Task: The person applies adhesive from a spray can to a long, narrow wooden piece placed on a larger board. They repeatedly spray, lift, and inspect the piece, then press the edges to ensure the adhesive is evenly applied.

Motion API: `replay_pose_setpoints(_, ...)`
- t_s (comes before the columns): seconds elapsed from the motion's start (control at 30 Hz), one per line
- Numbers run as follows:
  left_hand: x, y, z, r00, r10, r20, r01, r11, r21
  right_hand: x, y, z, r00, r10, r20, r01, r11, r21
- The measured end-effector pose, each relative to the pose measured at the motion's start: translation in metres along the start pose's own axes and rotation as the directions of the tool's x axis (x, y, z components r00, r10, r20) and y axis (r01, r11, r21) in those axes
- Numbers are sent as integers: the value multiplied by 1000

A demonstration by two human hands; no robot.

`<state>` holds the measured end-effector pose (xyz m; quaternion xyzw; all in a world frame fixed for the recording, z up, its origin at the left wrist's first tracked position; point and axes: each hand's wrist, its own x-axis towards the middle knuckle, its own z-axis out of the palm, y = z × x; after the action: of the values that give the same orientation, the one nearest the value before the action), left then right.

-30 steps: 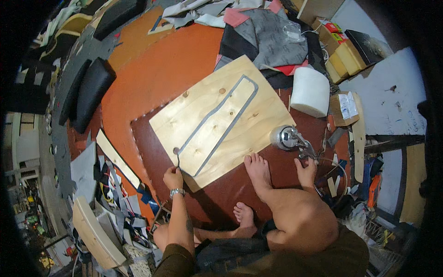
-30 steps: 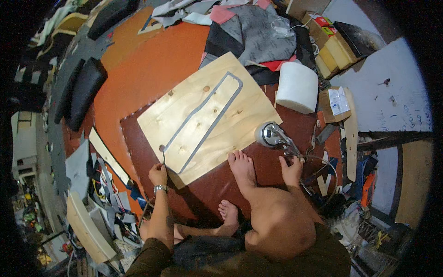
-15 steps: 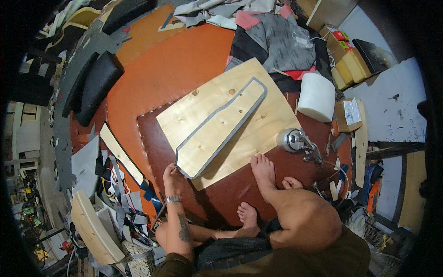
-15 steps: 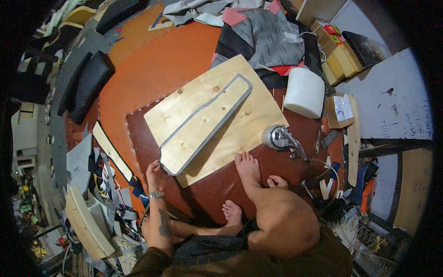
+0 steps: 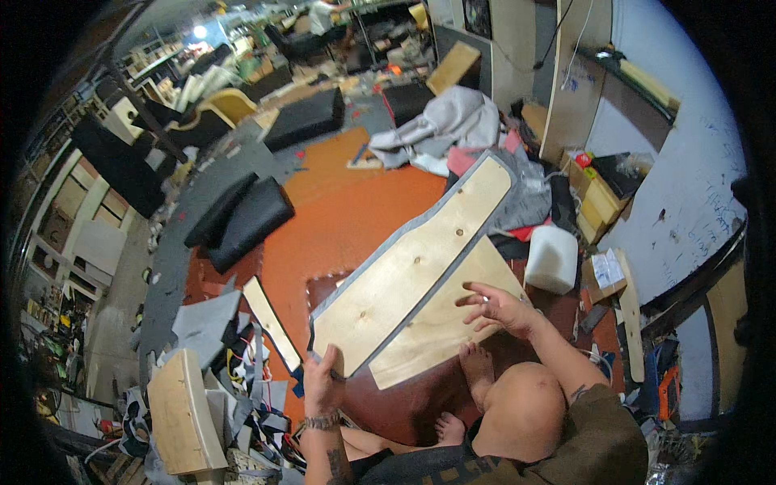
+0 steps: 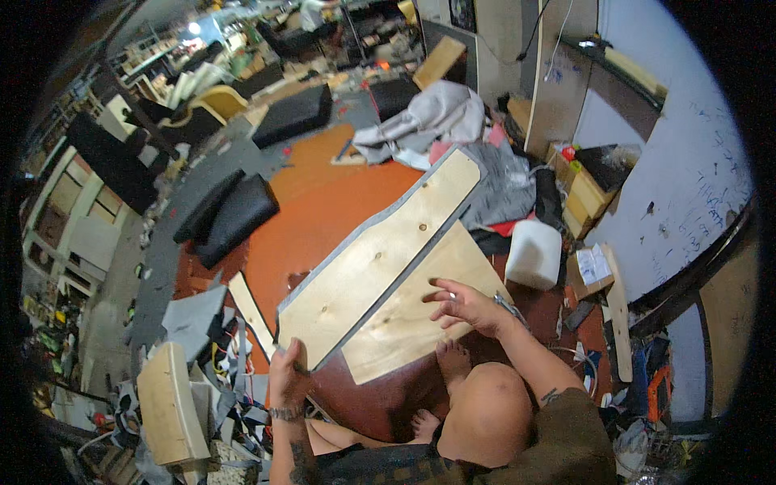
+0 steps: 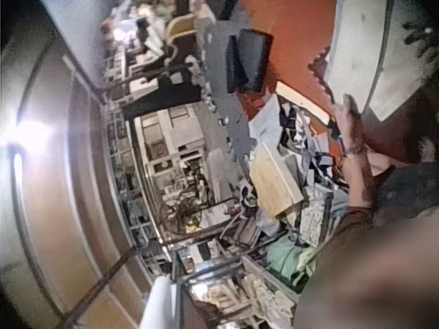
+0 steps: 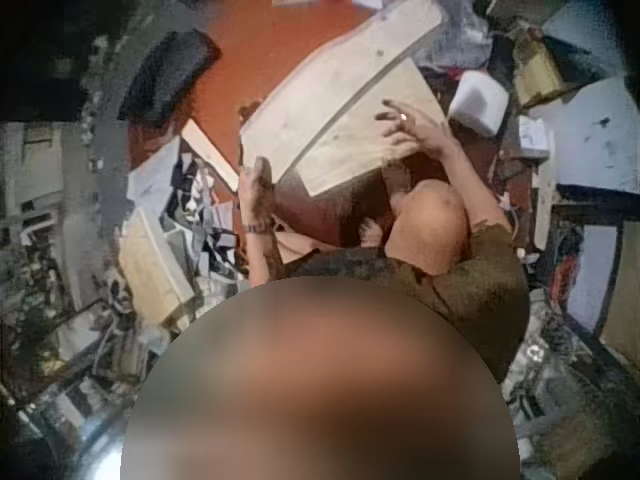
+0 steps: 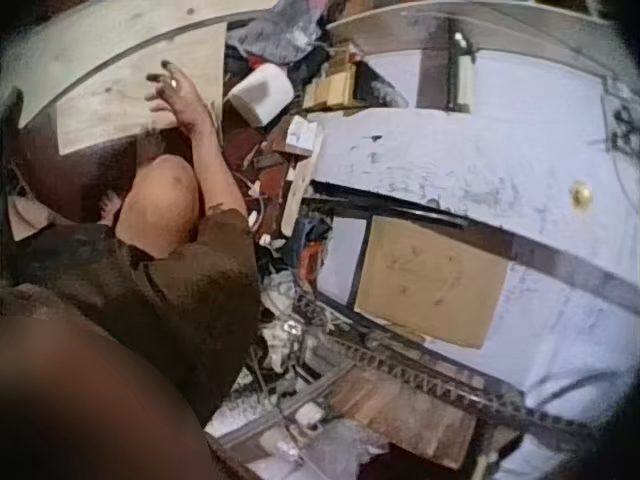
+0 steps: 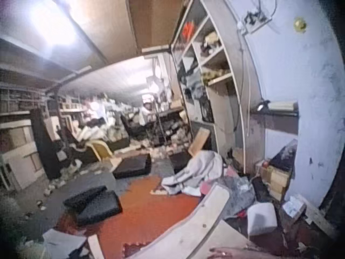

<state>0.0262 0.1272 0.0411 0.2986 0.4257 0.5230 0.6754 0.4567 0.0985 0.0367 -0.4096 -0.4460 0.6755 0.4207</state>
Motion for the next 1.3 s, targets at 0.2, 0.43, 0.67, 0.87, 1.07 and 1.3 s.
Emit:
replay_pose_setpoints(0.2, -98, 40, -10, 988, 154, 26, -152, 986, -70, 8, -126, 98, 994, -83, 76, 79, 995, 58)
replay_pose_setpoints(0.43, -195, 91, -7, 769, 631, 105, -483, 680, -552, -13, -190, 237, 959, -283, -36, 284, 957, 62)
replay_pose_setpoints(0.67, -219, 129, 38, 585, 762, 279, -783, 620, -50, -38, -162, 380, 937, -249, 243, 201, 958, 205)
replay_pose_setpoints(0.87, -221, 144, -7, 718, 615, -324, -695, 651, -304, -80, -152, 392, 802, -118, 585, 305, 924, -232)
replay_pose_setpoints(1.07, -251, 133, -88, 583, 505, -636, -736, 660, -151, -160, -257, 285, 364, -897, 249, 886, 251, -391)
replay_pose_setpoints(1.3, -247, 115, -109, 519, 486, -703, -735, 674, -76, -204, -352, 203, -61, -995, 79, 548, -99, -831)
